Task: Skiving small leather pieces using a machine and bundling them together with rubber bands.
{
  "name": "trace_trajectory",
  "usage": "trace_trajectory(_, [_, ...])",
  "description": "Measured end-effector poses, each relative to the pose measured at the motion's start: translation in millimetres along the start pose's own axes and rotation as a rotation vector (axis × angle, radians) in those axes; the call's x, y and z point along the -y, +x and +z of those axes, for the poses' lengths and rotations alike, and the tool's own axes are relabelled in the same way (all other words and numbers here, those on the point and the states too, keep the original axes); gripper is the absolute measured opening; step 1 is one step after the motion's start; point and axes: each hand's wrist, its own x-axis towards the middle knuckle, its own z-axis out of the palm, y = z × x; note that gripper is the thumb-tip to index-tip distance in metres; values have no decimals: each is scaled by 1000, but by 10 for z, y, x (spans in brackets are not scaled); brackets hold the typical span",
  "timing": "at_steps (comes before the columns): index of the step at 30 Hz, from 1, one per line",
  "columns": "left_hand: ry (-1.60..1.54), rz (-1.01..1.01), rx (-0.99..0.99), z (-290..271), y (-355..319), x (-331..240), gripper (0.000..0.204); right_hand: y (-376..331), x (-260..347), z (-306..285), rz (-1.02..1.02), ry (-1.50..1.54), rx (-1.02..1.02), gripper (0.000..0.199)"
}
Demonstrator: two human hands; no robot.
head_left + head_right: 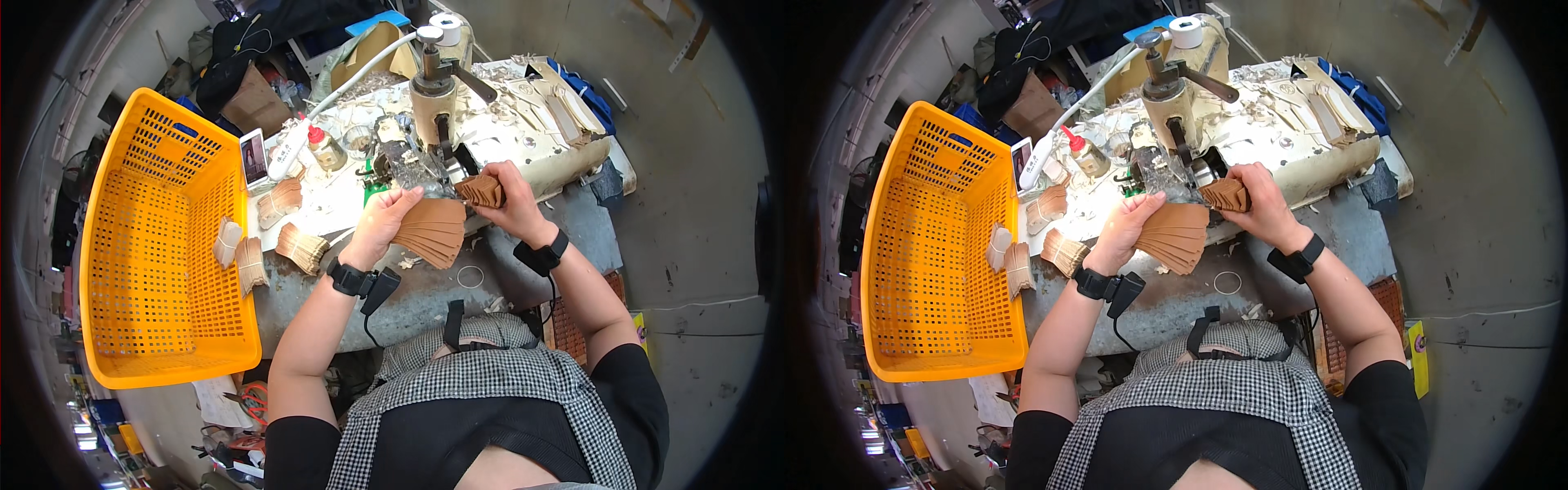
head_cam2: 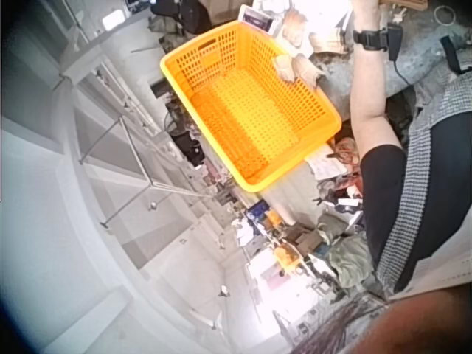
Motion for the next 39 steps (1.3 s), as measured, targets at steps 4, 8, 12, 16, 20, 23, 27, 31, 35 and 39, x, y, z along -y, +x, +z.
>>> trace_trajectory(4, [0,45,90,63,-61,-63,21,1,11,-7,15,2,3,54])
trace_trajectory(8, [52,47,161,22,-63,-67,15,-14,-17,-6,19,17,-13,53])
trace_trajectory(12, [63,20,136,-24,-50,-65,18,-15,-5,-8,31,36,-44,53])
trace_trajectory(16, [161,-20,83,-109,-32,-66,22,-30,-20,-20,44,42,-53,50])
trace_trajectory(20, [227,-40,25,-170,-9,-89,25,-14,-39,-62,41,27,-48,48])
trace_trajectory(23, [259,-32,-19,-151,45,-109,26,33,-58,-78,43,65,-22,44])
trace_trajectory(27, [295,16,-60,-67,134,-85,27,195,25,-110,-55,23,59,39])
trace_trajectory(31, [242,-14,-3,-51,142,-106,26,245,14,-107,-136,-98,177,41])
trace_trajectory(35, [169,51,81,-104,92,-80,23,218,-39,-122,-120,-144,212,44])
trace_trajectory(39, [123,19,119,-163,34,-125,20,170,-75,-118,-34,-137,171,48])
